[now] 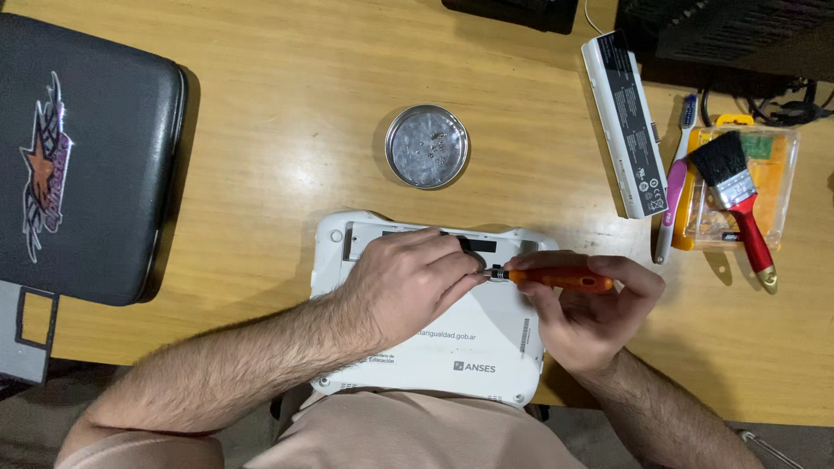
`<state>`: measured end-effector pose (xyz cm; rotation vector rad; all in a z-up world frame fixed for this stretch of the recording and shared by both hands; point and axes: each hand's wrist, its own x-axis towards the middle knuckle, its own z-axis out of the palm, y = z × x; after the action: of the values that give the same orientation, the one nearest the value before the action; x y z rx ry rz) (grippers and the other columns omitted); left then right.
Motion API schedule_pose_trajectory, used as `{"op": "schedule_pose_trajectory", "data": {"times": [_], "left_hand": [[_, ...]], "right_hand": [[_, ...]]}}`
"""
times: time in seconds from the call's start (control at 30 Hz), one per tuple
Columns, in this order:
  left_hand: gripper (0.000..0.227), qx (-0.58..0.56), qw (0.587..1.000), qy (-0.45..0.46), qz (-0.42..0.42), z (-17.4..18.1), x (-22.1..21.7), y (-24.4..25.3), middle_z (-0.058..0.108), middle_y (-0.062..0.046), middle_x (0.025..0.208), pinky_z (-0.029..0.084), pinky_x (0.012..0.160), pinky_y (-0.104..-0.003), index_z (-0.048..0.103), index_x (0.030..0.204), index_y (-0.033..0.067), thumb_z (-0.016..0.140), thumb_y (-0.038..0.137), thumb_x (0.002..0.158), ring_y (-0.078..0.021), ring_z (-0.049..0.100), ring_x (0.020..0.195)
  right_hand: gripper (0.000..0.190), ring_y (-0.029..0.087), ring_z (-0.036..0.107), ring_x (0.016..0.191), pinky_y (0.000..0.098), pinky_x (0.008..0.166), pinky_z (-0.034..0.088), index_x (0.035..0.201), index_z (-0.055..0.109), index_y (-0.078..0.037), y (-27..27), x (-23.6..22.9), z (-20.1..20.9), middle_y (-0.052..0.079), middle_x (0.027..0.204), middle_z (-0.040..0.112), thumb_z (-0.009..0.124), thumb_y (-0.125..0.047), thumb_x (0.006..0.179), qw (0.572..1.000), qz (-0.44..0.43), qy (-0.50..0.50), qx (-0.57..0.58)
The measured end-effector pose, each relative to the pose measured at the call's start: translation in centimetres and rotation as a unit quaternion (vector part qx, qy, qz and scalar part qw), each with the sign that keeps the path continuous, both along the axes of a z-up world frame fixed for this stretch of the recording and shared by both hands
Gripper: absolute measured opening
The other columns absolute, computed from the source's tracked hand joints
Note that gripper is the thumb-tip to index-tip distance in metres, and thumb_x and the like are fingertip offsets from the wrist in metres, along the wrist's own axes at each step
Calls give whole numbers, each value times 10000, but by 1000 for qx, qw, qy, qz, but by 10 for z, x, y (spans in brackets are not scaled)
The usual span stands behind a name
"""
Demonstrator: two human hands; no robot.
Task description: The person uses a screwdriver to remove screws from the back of a white electronic device. They place the removed screws into a small metal tin on the table. The person continues unscrewing the device, working methodically across the back panel.
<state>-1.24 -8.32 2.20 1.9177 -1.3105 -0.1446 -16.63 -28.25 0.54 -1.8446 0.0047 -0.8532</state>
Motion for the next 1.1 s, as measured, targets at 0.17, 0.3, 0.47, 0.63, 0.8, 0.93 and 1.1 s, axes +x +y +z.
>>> {"op": "schedule_pose_trajectory", "data": {"times": [0.17, 0.3, 0.47, 0.63, 0.8, 0.93, 1.1], "left_hand": [[195, 1, 1000, -2, 0, 1, 1, 0, 759, -57, 904, 644, 698, -416, 845, 1083, 131, 770, 268, 1198, -291, 791, 851], [230, 12, 1000, -6, 14, 1, 0, 2, 755, -76, 906, 650, 703, -433, 841, 1117, 113, 821, 335, 1173, -307, 799, 870], [385, 21, 992, -121, 16, -5, -12, 7, 761, -100, 1049, 631, 763, -441, 839, 1105, 106, 751, 469, 1197, -314, 759, 953], [470, 41, 980, -196, 12, -2, -19, 10, 732, -145, 1251, 609, 827, -478, 825, 1281, 69, 706, 518, 1210, -354, 735, 1100], [685, 80, 973, -219, -3, -1, -21, 13, 661, -132, 1221, 560, 857, -518, 785, 1495, 42, 610, 637, 1204, -367, 671, 1046], [713, 81, 974, -214, -7, -2, -21, 12, 654, -126, 1193, 543, 851, -533, 789, 1505, 41, 590, 658, 1208, -367, 665, 1035], [757, 86, 973, -216, -2, -2, -23, 11, 642, -119, 1205, 533, 846, -540, 776, 1529, 42, 580, 692, 1194, -372, 660, 1053]], "right_hand": [[659, 386, 914, 939, 544, 928, 790, 1425, 331, -33, 0, 0, 0, 249, 1038, 846, 859, 54, 1040, 1000, -1, 3, 3], [668, 363, 912, 991, 514, 954, 799, 1445, 321, -85, -3, 4, 3, 236, 1103, 843, 856, 25, 1060, 1000, -3, -19, 8], [676, 443, 911, 977, 571, 932, 768, 1433, 325, -5, -8, 11, -8, 245, 1137, 783, 867, 100, 1043, 995, -17, -43, -90], [676, 490, 912, 970, 596, 897, 754, 1409, 369, 44, -17, 16, -16, 270, 1137, 775, 889, 173, 998, 989, -13, -51, -139], [679, 530, 917, 966, 597, 821, 752, 1350, 493, 91, -21, 19, -19, 334, 1091, 827, 942, 297, 883, 986, 29, -60, -152], [644, 568, 918, 1087, 575, 829, 770, 1403, 551, 48, -21, 14, -19, 335, 1108, 832, 900, 294, 922, 993, 42, -30, -103], [685, 516, 922, 1022, 584, 773, 756, 1373, 538, 14, -23, 14, -23, 302, 1120, 869, 966, 245, 890, 987, 24, -22, -159]]}}
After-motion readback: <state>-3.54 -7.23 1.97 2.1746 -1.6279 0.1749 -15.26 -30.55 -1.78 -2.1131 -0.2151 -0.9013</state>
